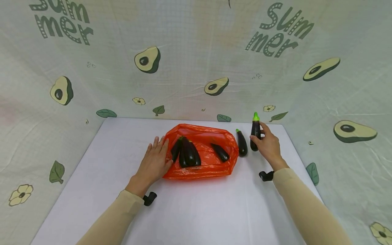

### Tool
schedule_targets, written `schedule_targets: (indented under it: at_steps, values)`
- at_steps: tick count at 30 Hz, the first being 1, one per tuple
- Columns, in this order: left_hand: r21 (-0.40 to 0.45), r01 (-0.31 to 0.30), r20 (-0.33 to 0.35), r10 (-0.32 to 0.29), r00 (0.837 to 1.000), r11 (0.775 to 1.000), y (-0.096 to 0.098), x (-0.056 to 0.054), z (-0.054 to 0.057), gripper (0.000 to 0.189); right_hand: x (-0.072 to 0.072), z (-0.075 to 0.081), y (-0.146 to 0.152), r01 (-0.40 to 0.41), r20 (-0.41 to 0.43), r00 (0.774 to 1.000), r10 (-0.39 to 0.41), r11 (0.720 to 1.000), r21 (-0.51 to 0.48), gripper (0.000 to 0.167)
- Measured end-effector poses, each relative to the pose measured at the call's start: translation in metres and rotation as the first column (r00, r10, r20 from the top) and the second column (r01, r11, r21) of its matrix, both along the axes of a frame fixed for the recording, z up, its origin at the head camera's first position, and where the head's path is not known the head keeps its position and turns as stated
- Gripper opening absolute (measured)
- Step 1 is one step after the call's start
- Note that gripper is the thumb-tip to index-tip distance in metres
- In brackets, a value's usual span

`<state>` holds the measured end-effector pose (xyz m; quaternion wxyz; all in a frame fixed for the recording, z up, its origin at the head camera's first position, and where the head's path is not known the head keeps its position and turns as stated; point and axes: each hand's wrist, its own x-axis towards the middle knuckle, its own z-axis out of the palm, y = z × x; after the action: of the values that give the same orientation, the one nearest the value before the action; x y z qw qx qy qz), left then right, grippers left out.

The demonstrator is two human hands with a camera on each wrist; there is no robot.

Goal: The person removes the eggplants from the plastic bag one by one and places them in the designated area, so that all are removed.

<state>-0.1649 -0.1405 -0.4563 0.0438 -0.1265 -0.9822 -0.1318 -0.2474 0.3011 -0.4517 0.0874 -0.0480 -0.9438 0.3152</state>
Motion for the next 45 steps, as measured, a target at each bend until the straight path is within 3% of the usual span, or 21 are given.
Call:
schedule_targets:
  at_steps: [17,45]
  values:
    - [-0.001,-0.003,0.010,0.003,1.000,1.000,-0.002,-0.002,-0.003,0.091,-0.019,-0.033,0.016,-0.044,0.155,0.987,0.030,0.995,0.085,0.073]
    - [-0.004,-0.002,0.019,0.002,1.000,1.000,-0.004,-0.006,-0.007,0.091,-0.035,-0.056,0.016,-0.054,0.209,0.977,0.030,0.992,0.112,0.066]
